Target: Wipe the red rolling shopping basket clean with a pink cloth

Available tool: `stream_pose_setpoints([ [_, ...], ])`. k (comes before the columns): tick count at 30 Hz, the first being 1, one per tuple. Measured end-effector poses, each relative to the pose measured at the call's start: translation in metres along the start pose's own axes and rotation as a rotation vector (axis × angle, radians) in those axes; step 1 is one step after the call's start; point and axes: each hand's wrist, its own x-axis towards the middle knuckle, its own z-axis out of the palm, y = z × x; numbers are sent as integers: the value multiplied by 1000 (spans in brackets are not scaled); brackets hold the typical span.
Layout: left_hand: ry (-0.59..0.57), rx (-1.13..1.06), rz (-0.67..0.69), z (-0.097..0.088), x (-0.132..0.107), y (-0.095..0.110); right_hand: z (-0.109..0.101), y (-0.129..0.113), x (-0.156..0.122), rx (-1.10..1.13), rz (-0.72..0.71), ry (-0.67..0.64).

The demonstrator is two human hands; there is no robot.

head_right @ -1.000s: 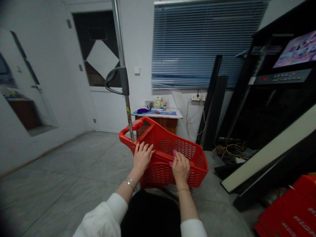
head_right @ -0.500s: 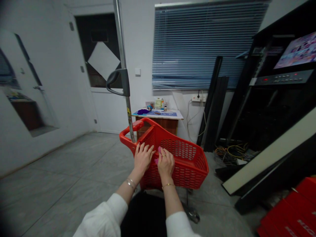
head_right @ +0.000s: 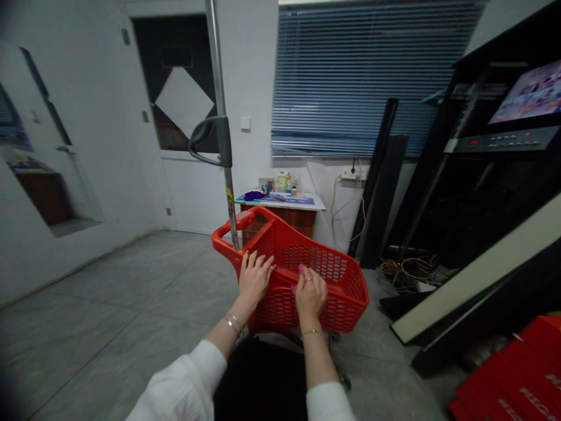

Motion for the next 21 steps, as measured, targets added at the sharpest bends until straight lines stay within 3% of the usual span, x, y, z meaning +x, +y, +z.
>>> stream_pose_setpoints([
  [3, -3, 8, 11, -2, -1, -4, 14, -39, 0, 81, -80, -62],
  [5, -7, 11, 21, -3, -1, -8, 11, -35, -1, 95, -117, -100],
  [8, -9, 12, 23, -3, -1, -12, -9, 11, -3, 50, -94, -83],
  [11, -8, 8, 12, -1, -1, -11, -31, 64, -2, -45, 63, 39],
  [13, -5, 0, 4, 1, -1, -8, -37, 79, 0, -100, 179, 108],
  [16, -4, -4, -6, 0, 0, -4, -25, 53, 1, -90, 174, 99],
  [21, -8, 18, 4, -3, -1, -5, 15, -39, 0, 87, -63, -44],
])
